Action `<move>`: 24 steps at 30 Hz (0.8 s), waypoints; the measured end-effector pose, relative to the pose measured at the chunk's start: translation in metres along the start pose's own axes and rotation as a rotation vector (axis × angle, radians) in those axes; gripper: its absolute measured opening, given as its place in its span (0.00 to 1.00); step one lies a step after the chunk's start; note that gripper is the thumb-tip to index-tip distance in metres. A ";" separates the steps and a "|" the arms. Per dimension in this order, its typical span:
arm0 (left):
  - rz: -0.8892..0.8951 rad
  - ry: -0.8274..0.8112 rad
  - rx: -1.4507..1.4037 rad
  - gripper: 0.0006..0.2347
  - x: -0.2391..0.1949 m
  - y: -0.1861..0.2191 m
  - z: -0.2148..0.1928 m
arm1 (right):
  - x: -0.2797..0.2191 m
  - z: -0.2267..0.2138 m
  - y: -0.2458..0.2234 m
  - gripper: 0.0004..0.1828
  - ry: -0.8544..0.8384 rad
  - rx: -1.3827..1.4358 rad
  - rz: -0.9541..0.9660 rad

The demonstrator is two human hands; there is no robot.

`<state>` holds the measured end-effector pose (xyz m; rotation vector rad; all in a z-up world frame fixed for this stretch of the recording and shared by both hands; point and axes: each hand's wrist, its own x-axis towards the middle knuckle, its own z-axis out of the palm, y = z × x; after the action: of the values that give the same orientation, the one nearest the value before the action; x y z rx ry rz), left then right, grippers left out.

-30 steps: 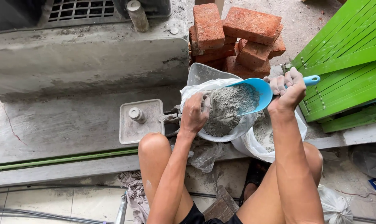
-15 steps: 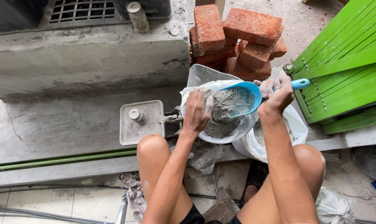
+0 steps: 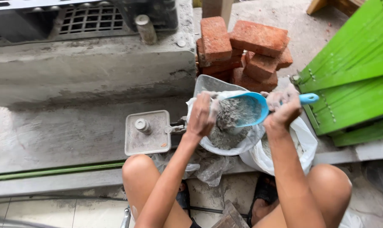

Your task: The person scoops cement from a large white sack into a smaller white sack placed inside a bucket using a blue plastic scoop. They repeatedly transfer the material while holding the sack open with their left hand.

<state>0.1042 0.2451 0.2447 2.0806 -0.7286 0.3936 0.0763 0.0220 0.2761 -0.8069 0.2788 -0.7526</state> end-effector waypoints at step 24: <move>-0.027 -0.007 0.056 0.17 -0.020 0.026 0.000 | 0.001 -0.031 -0.033 0.25 0.051 0.106 0.050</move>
<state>0.0727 0.2407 0.2511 2.1432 -0.7005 0.3963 0.0450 -0.0104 0.2794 -0.6793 0.3012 -0.7355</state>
